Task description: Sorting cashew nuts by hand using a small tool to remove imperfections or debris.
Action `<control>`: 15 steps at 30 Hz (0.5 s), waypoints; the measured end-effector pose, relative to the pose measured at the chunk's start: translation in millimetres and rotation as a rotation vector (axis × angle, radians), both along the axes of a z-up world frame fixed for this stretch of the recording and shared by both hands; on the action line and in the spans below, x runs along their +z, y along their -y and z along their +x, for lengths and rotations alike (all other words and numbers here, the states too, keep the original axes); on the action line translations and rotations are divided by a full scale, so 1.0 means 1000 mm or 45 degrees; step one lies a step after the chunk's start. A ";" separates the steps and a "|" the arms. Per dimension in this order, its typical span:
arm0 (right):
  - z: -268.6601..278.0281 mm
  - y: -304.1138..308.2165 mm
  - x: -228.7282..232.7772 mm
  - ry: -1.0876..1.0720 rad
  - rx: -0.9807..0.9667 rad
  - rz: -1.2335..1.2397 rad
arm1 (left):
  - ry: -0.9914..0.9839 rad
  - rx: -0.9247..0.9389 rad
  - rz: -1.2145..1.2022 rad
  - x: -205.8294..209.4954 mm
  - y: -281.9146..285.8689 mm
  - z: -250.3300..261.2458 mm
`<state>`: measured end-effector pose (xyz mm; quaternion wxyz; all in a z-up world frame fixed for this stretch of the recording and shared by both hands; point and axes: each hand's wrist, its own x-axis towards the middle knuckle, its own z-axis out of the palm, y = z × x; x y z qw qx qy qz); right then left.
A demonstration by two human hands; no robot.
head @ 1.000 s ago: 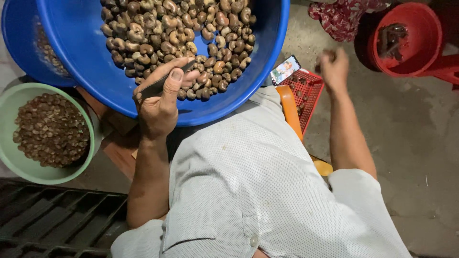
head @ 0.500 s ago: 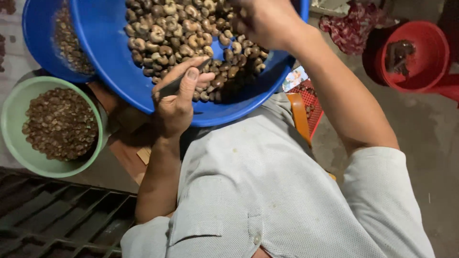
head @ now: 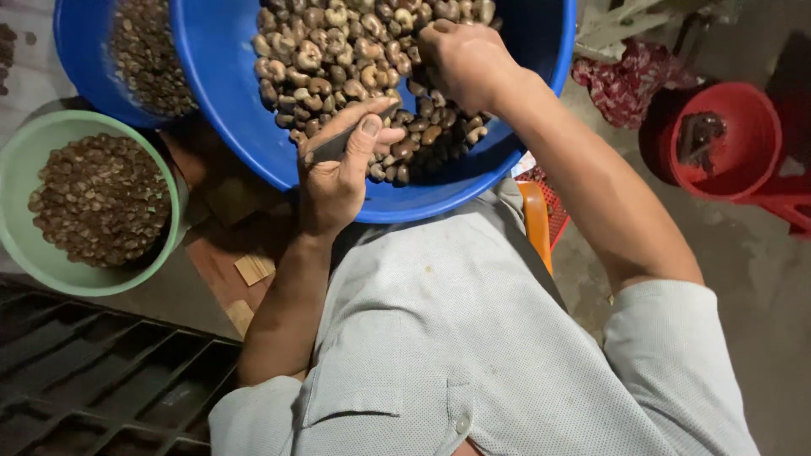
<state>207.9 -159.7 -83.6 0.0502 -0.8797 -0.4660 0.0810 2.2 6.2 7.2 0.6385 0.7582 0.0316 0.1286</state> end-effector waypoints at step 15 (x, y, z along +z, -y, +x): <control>-0.123 0.003 0.059 -1.551 -0.714 1.646 | 0.196 -0.146 0.008 -0.007 -0.006 -0.001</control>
